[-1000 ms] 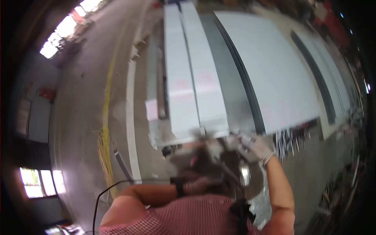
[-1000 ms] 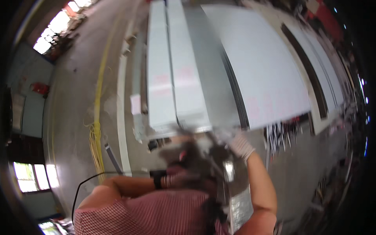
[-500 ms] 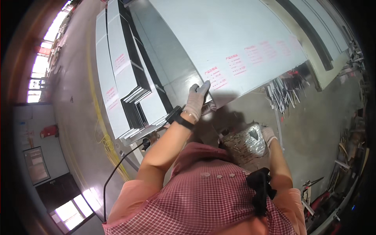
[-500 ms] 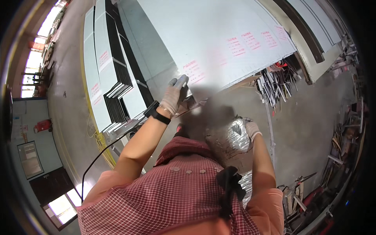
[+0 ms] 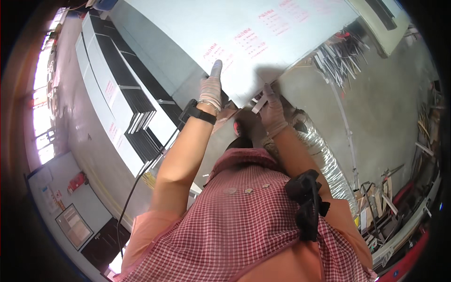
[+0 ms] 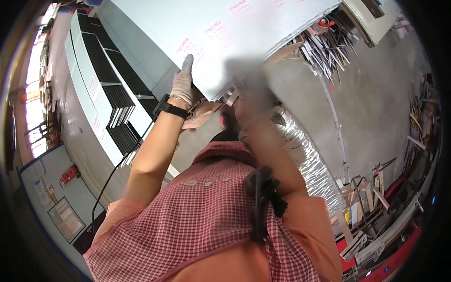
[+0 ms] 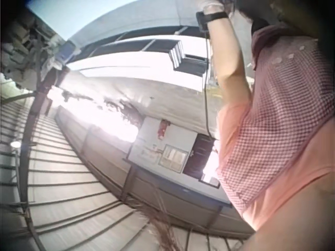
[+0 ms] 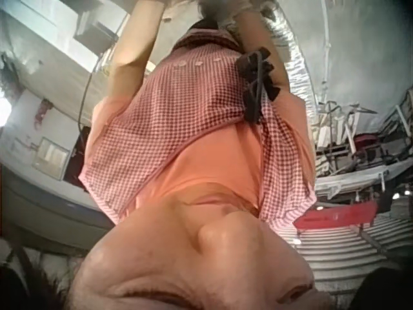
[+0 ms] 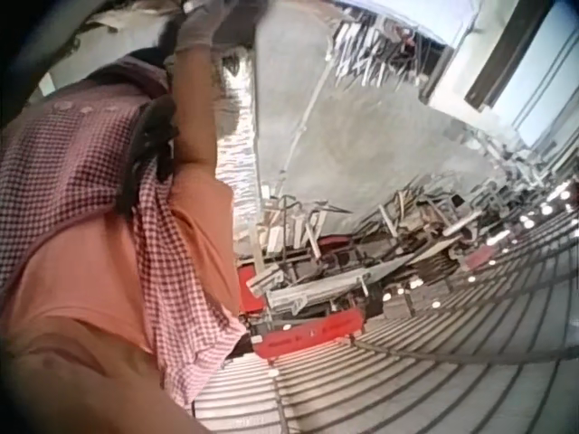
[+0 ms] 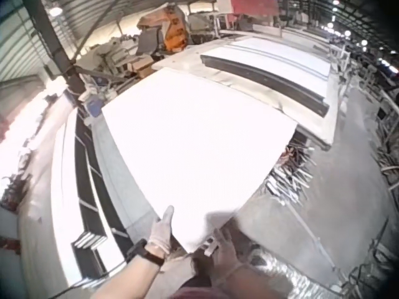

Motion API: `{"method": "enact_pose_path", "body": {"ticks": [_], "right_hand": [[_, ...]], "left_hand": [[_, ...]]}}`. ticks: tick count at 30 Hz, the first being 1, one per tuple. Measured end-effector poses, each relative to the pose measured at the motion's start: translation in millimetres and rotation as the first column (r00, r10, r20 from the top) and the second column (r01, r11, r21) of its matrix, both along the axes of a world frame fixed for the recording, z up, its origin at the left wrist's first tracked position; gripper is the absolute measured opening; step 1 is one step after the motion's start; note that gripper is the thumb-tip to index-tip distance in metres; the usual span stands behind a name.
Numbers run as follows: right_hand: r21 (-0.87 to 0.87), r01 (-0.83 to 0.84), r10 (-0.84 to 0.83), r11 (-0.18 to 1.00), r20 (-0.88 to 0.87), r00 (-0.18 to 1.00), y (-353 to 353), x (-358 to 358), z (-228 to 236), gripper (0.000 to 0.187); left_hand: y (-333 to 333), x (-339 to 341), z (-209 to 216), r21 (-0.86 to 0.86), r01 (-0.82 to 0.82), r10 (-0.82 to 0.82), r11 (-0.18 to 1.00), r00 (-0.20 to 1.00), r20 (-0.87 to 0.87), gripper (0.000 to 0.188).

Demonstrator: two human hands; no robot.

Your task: Picking up industrial panels and applying white tape to seal the ends.

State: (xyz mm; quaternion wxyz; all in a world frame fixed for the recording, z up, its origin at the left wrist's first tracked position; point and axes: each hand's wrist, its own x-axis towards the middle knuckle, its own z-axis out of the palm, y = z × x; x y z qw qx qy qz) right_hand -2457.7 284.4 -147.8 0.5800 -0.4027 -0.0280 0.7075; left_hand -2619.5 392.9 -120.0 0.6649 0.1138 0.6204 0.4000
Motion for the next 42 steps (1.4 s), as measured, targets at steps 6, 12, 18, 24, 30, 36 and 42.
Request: {"method": "enact_pose_path", "body": {"ticks": [6, 12, 18, 24, 30, 36, 42], "right_hand": [[-0.015, -0.388, 0.338, 0.921, 0.523, 0.783, -20, -3, 52, 0.048], [-0.112, -0.043, 0.090, 0.993, 0.455, 0.886, -66, 106, 20, 0.071], [-0.218, -0.821, 0.692, 0.528, 0.671, 0.267, 21, 107, 48, 0.063], [-0.340, -0.862, 0.777, 0.376, 0.623, 0.093, -3, 132, 56, 0.066], [-0.713, -0.653, 0.346, 0.254, 0.698, -0.627, 44, 111, 147, 0.067], [-0.293, -0.811, 0.253, -0.506, 0.848, -0.465, 41, 20, 197, 0.050], [-0.543, -0.837, 0.553, 0.071, 0.720, -0.420, 124, 132, 115, 0.046]], "left_hand": [[-31, -28, -54, 0.297, 0.505, -0.335, 0.810, 0.815, -0.473, 0.050], [-90, 27, 19, 0.131, 0.032, -0.028, 0.991, 0.999, -0.030, 0.049], [-100, 37, -40, 0.024, -0.168, 0.149, 0.986, 0.927, 0.343, 0.086], [-139, 56, 3, -0.090, -0.042, 0.043, 0.995, 0.999, 0.015, 0.103], [-169, 39, 8, 0.041, 0.126, -0.120, 0.991, 0.984, -0.131, 0.102], [-182, -7, 105, 0.245, 0.697, -0.735, 0.674, 0.665, 0.131, 0.036], [-176, -61, 5, 0.291, 0.816, -0.570, 0.500, 0.563, -0.598, 0.020]]}}
